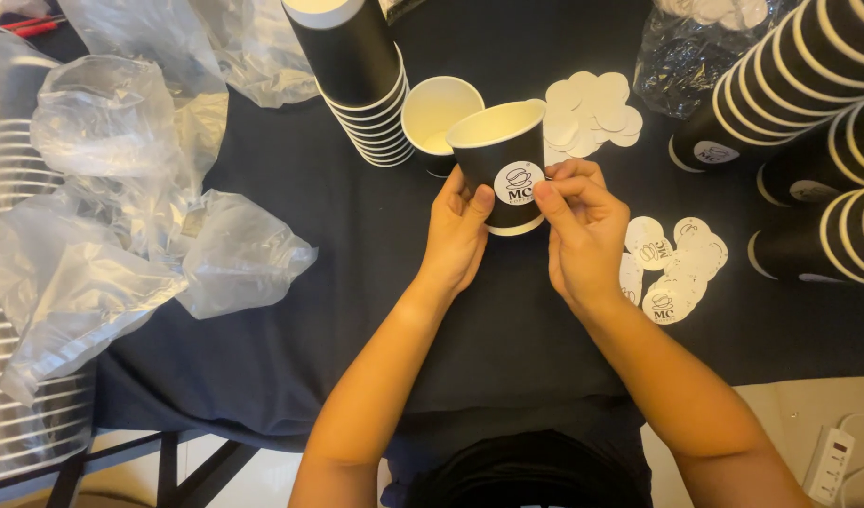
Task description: Peeling circular logo stickers from a sheet and applying them to the side of black paper coffee cups.
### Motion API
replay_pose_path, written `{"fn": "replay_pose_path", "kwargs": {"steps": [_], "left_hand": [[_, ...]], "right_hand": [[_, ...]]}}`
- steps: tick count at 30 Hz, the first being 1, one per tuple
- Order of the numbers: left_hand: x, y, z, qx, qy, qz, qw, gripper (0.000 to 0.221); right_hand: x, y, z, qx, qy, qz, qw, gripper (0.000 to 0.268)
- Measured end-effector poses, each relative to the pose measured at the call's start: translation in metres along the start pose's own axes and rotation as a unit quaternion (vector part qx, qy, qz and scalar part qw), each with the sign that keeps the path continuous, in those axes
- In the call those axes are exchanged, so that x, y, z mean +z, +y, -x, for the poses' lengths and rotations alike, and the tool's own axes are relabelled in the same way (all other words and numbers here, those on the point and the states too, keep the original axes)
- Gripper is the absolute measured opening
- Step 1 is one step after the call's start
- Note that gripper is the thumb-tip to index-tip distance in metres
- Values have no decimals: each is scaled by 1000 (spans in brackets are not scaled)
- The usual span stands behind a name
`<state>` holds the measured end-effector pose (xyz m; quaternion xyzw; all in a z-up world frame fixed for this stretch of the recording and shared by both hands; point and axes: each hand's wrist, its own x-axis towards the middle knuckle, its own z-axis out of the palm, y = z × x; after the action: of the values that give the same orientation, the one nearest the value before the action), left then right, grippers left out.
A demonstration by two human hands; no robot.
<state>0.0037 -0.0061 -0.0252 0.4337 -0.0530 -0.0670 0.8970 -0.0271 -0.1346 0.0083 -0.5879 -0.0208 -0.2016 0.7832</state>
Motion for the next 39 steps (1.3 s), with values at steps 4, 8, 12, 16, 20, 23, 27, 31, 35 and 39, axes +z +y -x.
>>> {"fn": "replay_pose_path", "kwargs": {"steps": [4,8,12,16,20,23,27,31,35,39], "left_hand": [[-1,-3,-1,17,-3,4,1000,73],[-4,-6,-2,24,-1,9,1000,72],[2,0,1,26,-1,11,1000,71],[4,-2,1,30,5,15,999,71],[5,0,3,32,10,6,999,70],[1,-2,3,36,17,6,999,70],[1,-4,2,38,23,5,999,69],[5,-2,3,61,20,-14,998,67],[5,-2,3,70,19,-19,997,66],[6,-2,3,73,16,-19,997,65]], "right_hand": [[2,0,1,-9,6,3,1000,8],[3,2,0,-18,3,5,1000,9],[2,5,1,-19,4,0,1000,9],[4,7,3,-27,24,6,999,10],[7,6,4,-33,36,15,999,12],[7,5,3,-40,39,30,998,12],[7,4,3,-50,44,43,997,13],[7,-1,2,-68,58,60,994,17],[11,-8,0,-94,58,87,990,19],[14,-7,1,-105,50,100,988,28]]}}
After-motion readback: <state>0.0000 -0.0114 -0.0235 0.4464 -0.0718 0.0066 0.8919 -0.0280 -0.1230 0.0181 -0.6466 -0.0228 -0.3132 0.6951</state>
